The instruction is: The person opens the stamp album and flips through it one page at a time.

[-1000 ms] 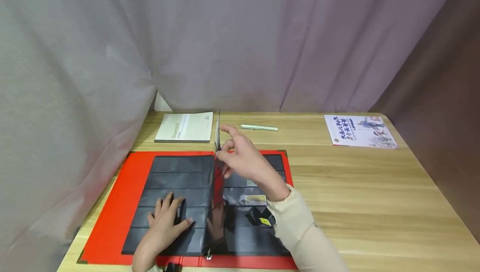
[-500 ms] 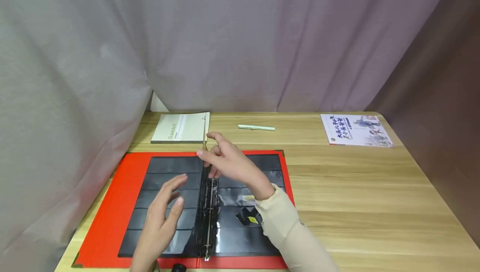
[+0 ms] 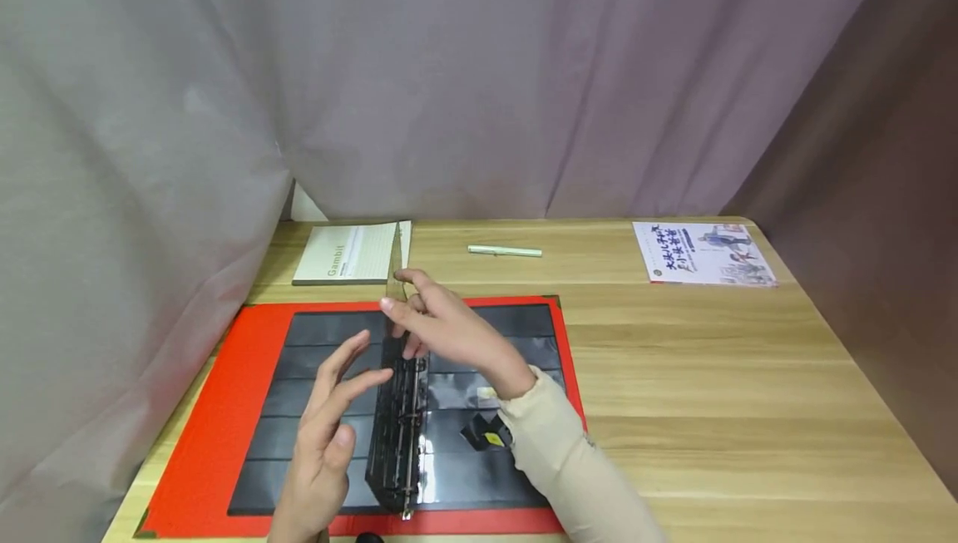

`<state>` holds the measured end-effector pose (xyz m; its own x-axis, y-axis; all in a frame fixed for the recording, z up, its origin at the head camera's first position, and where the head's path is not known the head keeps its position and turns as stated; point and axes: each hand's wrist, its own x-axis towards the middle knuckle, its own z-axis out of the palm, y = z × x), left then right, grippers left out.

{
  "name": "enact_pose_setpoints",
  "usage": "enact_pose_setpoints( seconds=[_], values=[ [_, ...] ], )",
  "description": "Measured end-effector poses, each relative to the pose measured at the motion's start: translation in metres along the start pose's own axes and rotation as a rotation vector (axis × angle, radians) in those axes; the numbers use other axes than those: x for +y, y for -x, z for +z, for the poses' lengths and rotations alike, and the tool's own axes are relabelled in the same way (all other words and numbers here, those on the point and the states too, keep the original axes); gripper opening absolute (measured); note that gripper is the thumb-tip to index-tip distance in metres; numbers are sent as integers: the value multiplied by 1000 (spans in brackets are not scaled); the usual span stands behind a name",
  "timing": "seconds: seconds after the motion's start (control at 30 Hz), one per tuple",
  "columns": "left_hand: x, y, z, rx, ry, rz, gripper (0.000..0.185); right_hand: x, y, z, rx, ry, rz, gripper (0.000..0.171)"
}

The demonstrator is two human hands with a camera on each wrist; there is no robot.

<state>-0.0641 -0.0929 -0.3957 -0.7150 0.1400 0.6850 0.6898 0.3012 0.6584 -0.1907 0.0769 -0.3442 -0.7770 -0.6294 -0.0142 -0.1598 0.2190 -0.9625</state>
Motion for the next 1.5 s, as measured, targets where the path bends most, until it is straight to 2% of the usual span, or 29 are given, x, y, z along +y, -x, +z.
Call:
enact_pose_setpoints(
  seconds=[0.13,0.33,0.63,0.77,0.9,1.03,1.3,1.5],
  values=[
    [-1,1,0,22,10,-3,41,1,5,-3,13,6,-2,61],
    [-1,5,-5,59,-20,-19,42,6,21,-16,85,66,-2,59],
    [-6,10,-9,111,-5,65,48,25,46,-40,193,90,-68,46],
    [-8,10,-10,140,-2,143,53,33,52,-50,241,114,-89,44],
    [-10,9,-11,182,-2,221,55,37,57,-59,295,167,-80,45],
    [-11,9,-16,223,-10,257,54,43,59,-66,327,211,-59,46],
    [-14,21,-27,232,-56,195,50,59,60,-77,335,314,-56,44],
    [-15,30,-28,261,-27,151,44,68,60,-86,372,423,12,45]
  ],
)
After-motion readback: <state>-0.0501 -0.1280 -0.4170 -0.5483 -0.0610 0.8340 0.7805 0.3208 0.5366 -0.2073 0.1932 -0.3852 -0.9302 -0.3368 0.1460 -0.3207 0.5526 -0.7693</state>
